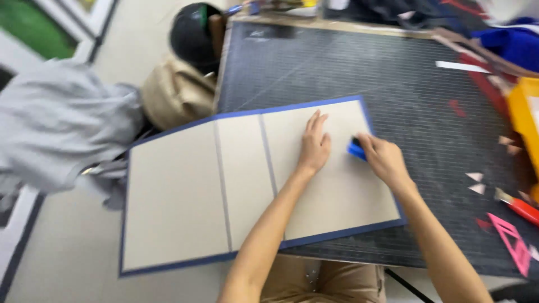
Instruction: Smoothing and gluing blue paper edges onto cardboard to assemble a folder.
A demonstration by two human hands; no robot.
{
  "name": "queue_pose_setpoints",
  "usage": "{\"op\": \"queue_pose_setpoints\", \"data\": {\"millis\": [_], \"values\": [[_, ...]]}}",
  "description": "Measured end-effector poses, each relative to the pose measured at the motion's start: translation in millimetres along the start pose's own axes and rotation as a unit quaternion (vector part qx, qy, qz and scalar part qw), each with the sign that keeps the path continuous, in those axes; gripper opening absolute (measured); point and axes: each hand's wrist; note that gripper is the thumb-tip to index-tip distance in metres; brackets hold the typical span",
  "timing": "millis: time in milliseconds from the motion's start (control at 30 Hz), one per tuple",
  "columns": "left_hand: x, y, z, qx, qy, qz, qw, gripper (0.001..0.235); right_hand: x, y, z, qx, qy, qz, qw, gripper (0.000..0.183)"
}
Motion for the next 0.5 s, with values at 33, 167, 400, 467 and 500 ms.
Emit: {"op": "queue_pose_setpoints", "data": {"millis": [33,167,400,467,500], "values": [[7.1,-3.2,-13.7,-0.016,0.1,0.023,0.995,0.053,2.1,14.0,5.2,-0.02,0.073,-0.035,0.996,0.06],[187.5,35.6,-62.0,-0.007,-0.131,0.076,0.988,0.058,7.1,40.4,5.5,-0.029,0.151,-0.038,0.987,0.057],[449.3,191.2,-94.0,0.569,-0.152,0.007,0.808,0.068,21.8,60.1,-15.1,-0.054,0.159,-0.053,0.984,0.065],[462.1,218.8,-90.5,0.606,-0.005,-0.021,0.795,0.065,35.1,67.5,-26.0,-0.062,0.162,-0.054,0.983,0.064],[460.6,222.8,-84.5,0.557,0.007,0.027,0.83,0.063,46.9,74.7,-34.9,-0.119,0.094,-0.094,0.984,0.065]]}}
Point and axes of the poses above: each hand's wrist, its own y-axis away from the middle knuckle, its own x-axis out of the back of the hand, z = x × y, and after that the axes turned 11 degrees about -x, right-handed
